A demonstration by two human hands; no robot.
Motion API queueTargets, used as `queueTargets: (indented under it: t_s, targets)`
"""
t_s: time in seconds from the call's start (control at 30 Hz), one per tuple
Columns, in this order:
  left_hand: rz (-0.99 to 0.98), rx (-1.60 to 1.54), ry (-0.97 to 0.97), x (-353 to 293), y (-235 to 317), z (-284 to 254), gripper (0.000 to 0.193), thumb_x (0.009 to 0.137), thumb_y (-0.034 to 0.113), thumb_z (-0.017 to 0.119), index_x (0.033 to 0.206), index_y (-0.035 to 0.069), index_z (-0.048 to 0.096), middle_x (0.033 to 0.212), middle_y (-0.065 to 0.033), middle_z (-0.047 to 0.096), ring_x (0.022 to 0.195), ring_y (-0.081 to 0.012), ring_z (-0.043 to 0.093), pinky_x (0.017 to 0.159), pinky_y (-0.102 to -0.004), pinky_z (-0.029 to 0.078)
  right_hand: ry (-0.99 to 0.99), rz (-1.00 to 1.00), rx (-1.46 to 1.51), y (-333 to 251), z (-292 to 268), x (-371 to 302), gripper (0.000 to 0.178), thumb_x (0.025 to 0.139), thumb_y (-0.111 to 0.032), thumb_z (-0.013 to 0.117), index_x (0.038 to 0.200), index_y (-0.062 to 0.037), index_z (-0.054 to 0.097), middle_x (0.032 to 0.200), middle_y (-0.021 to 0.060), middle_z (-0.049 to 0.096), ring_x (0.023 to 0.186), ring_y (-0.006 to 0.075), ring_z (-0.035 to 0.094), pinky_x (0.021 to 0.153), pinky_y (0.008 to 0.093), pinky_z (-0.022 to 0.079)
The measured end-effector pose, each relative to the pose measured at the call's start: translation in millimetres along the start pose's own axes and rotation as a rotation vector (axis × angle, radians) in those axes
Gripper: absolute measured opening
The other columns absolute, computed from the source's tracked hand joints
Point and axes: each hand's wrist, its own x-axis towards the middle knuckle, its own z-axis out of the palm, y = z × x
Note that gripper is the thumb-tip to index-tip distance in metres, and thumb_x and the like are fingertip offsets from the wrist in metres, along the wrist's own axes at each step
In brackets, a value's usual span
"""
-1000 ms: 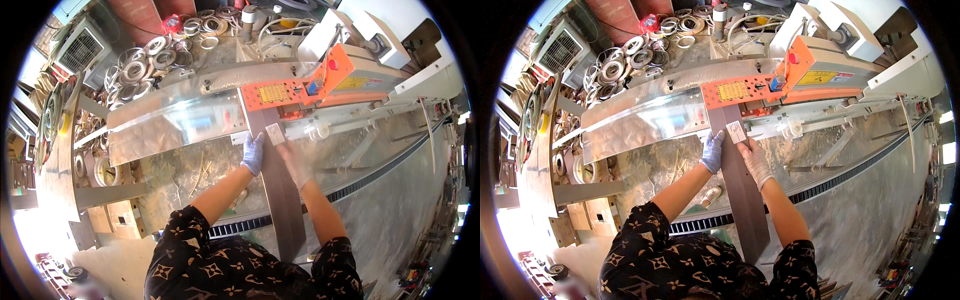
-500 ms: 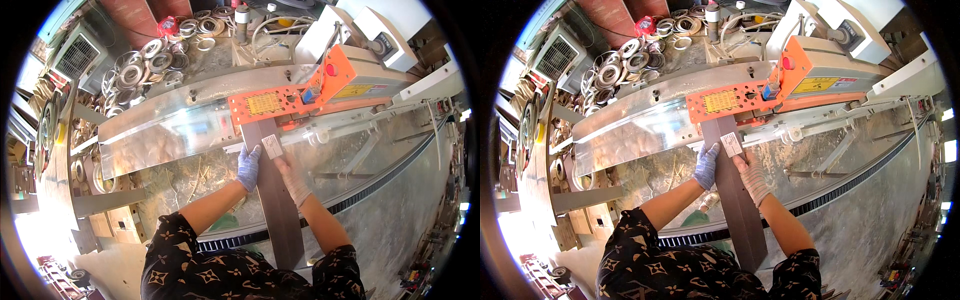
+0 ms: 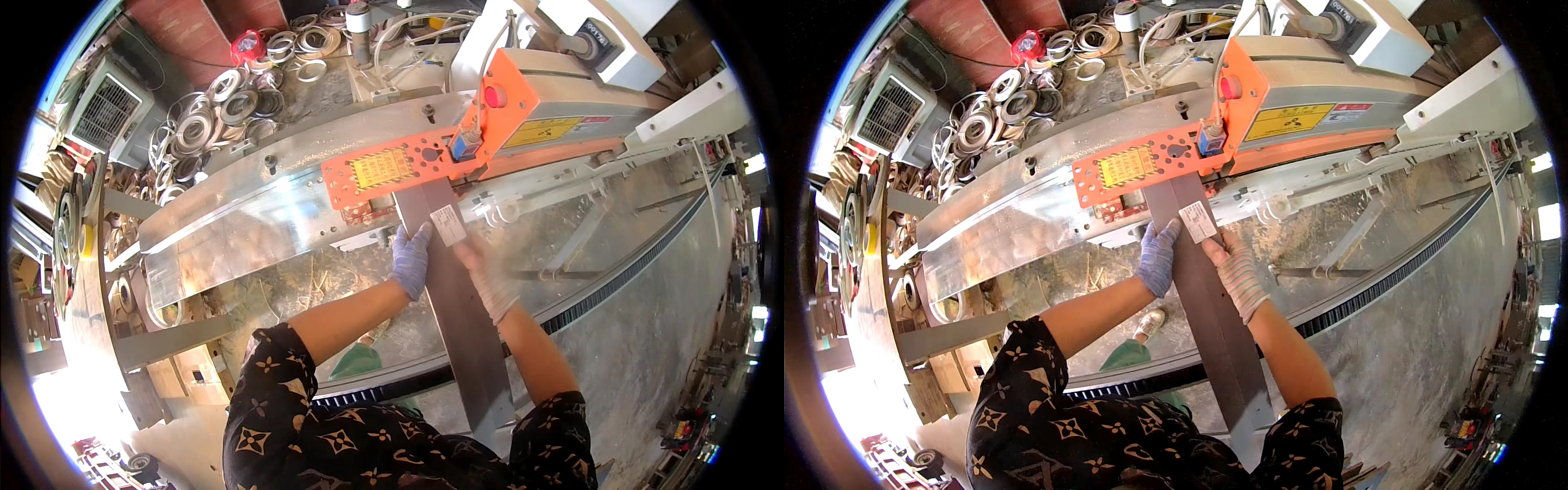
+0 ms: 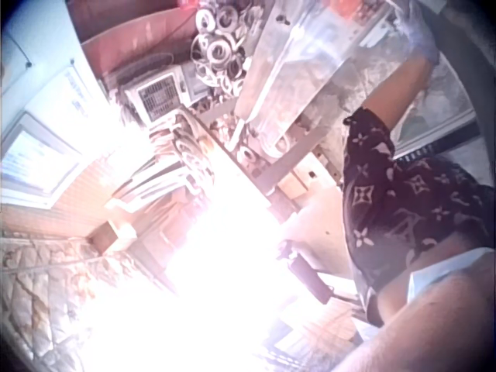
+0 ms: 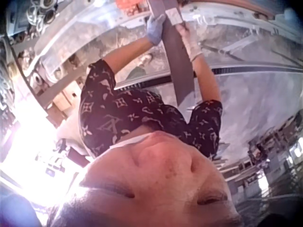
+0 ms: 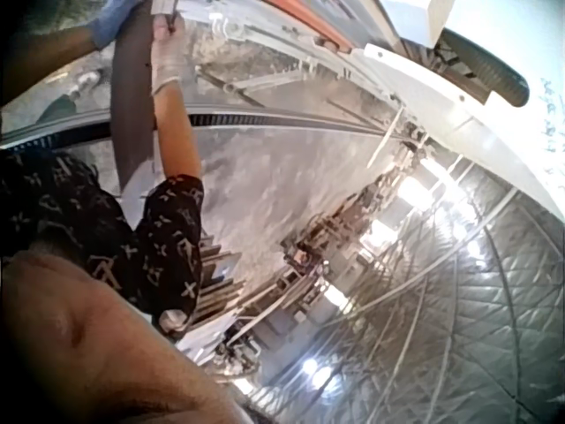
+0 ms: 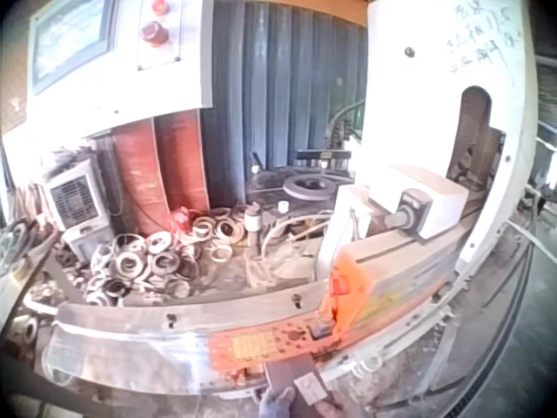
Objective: The person picks up a large gray panel and places it on a stack. They then repeatedly pick up long thin wooden strips, place them on a machine, and return them to the stack. The person continues this cycle of handling strips and panels throughout the clip.
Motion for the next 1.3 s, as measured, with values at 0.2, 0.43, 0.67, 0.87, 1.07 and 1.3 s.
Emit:
queueTargets:
  t_s: [0.2,0.43,0.67,0.87,1.07,1.3]
  targets:
    - [-0.018,0.051,0.056,15.6,-17.6,30.3,0.024,0.088,0.017,0.056,0.109,0.006,0.053,0.096,-0.0053,0.060,0.083,-0.0147,0.057,0.072,-0.0292,0.049,0.079,0.014,-0.063,-9.2,-27.7,7.6,0.030,0.084,-0.012,0.060,0.111,-0.0005,0.058,0.098,0.0014,0.061,0.088,0.0079,0.053,0.080,0.0220,0.041]
    - [0.123,0.258,-0.372,75.4,-92.9,56.3,0.027,0.090,0.025,0.050,0.109,0.006,0.051,0.098,-0.0047,0.055,0.088,-0.0166,0.052,0.077,-0.0312,0.046,0.200,-0.054,-0.186,51.9,-108.6,13.5,0.037,0.082,-0.029,0.061,0.104,-0.0004,0.061,0.093,0.0084,0.065,0.085,0.0138,0.058,0.075,0.0272,0.046]
    - [-0.280,0.297,-0.602,105.6,-74.0,133.9,0.038,0.091,0.033,0.043,0.120,0.009,0.041,0.117,-0.0067,0.045,0.104,-0.0194,0.044,0.087,-0.0347,0.041,0.269,0.024,-0.811,-37.5,-111.0,13.3,0.050,0.075,-0.054,0.057,0.106,-0.0148,0.062,0.104,0.0151,0.061,0.103,0.0325,0.055,0.091,0.0456,0.036]
    - [-0.423,0.440,-0.444,-16.1,-64.7,131.2,0.048,0.092,0.039,0.037,0.130,0.011,0.033,0.132,-0.0084,0.036,0.118,-0.0218,0.036,0.095,-0.0378,0.038,0.661,-0.280,-0.973,-37.8,-117.6,-198.7,0.038,0.070,-0.040,0.063,0.099,-0.0151,0.061,0.097,0.0060,0.059,0.099,0.0251,0.053,0.088,0.0402,0.036]
    - [0.090,0.575,-0.779,-86.2,-67.2,38.4,0.048,0.087,0.027,0.050,0.131,0.012,0.039,0.129,-0.0068,0.043,0.117,-0.0245,0.042,0.094,-0.0410,0.039,1.084,0.041,-1.340,-68.4,-72.9,-588.1,0.025,0.074,-0.022,0.065,0.098,-0.0168,0.062,0.095,0.0030,0.060,0.096,0.0227,0.054,0.093,0.0411,0.037]
    - [0.325,0.849,-1.455,-202.4,-122.8,29.2,0.035,0.089,0.029,0.051,0.108,0.000,0.052,0.105,-0.0099,0.050,0.100,-0.0224,0.047,0.087,-0.0341,0.039,1.307,1.651,-0.842,-40.0,75.5,-948.6,0.027,0.070,-0.020,0.062,0.096,-0.0150,0.066,0.085,0.0090,0.066,0.082,0.0258,0.064,0.072,0.0386,0.050]
